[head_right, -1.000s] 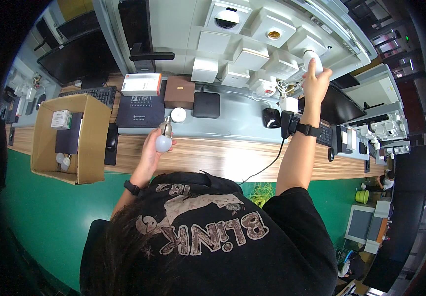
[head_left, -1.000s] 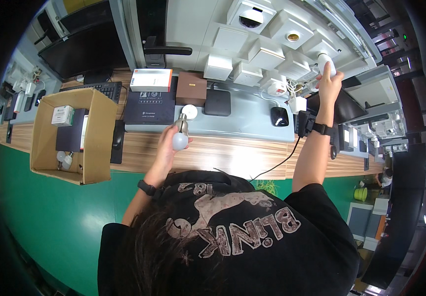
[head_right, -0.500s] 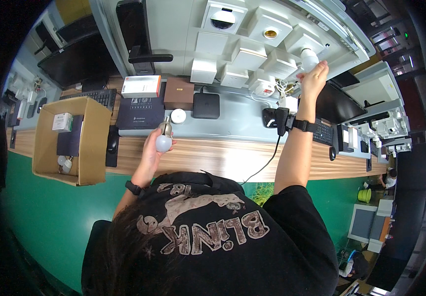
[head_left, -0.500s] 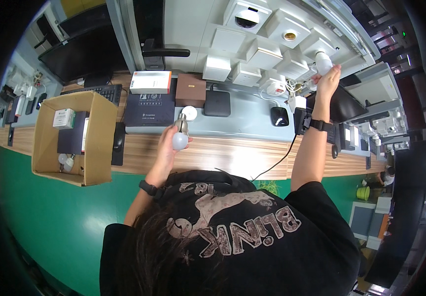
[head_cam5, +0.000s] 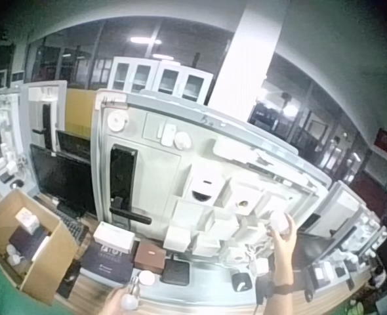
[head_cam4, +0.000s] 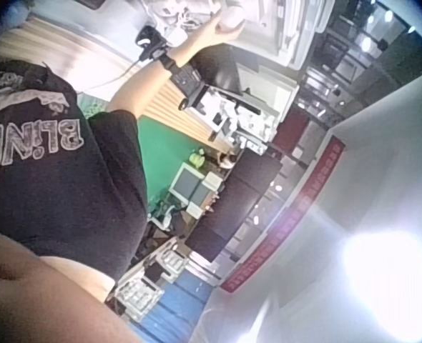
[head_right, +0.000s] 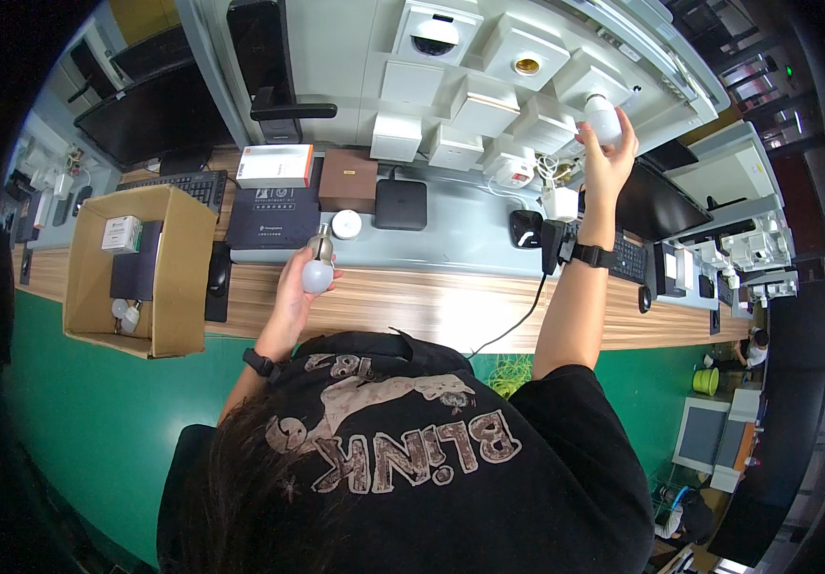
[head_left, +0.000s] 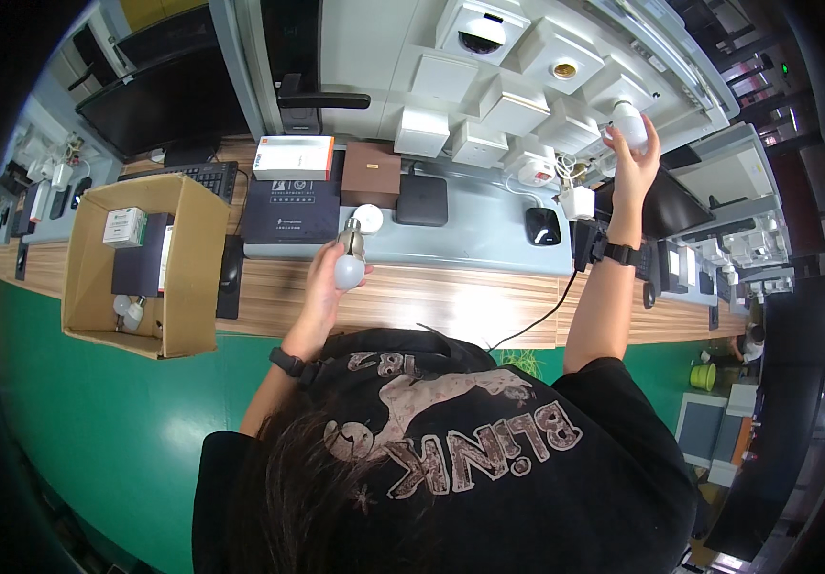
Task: The recorder takes LED light bulbs from a box and installs them into various wall-mounted sockets in a lab or showroom environment.
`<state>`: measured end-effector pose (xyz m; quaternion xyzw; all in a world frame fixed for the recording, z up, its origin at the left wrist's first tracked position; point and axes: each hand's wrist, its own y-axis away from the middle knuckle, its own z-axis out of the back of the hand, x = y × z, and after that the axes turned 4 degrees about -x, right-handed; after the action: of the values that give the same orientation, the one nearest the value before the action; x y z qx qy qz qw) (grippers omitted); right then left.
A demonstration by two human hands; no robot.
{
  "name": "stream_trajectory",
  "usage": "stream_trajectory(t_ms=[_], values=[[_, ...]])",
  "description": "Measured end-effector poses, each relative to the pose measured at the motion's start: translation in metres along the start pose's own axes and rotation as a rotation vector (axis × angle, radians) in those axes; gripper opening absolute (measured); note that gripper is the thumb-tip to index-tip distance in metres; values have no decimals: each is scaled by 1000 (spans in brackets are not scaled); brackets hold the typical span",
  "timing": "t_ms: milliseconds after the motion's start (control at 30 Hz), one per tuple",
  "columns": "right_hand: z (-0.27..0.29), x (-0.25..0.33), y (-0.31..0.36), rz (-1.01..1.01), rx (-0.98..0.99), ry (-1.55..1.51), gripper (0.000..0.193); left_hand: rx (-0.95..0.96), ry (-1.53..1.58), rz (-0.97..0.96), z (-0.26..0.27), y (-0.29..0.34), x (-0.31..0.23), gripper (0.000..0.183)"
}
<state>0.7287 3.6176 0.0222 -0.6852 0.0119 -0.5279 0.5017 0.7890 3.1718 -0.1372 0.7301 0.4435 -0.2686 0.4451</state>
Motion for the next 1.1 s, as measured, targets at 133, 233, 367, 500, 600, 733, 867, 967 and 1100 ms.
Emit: stream_trajectory(t_ms=[133, 233, 367, 500, 600, 733, 867, 967, 1100], values=[[-1, 7, -2, 26, -71, 250, 54, 3, -14, 0, 0, -1, 1, 37], [-5, 22, 3, 17, -167, 459, 50, 4, -11, 7, 0, -1, 1, 37], [-9, 31, 1, -102, -188, 446, 51, -10, -2, 7, 1, -1, 1, 36], [-14, 31, -1, -171, -190, 418, 53, -16, -5, 10, 0, 0, 0, 36], [-6, 9, -6, -259, -160, 251, 54, -6, -3, 7, 2, -2, 1, 36], [1, -12, -9, -221, -189, 264, 55, 4, -4, 5, 4, -3, 2, 37], [1, -11, -6, -244, -44, 216, 54, -11, -8, 8, 1, -2, 0, 38], [-10, 7, 1, -223, -45, 208, 64, -29, 16, 9, 2, -3, 2, 40], [-5, 10, 3, -141, -4, 294, 70, -23, -4, 16, 1, -4, 2, 40]])
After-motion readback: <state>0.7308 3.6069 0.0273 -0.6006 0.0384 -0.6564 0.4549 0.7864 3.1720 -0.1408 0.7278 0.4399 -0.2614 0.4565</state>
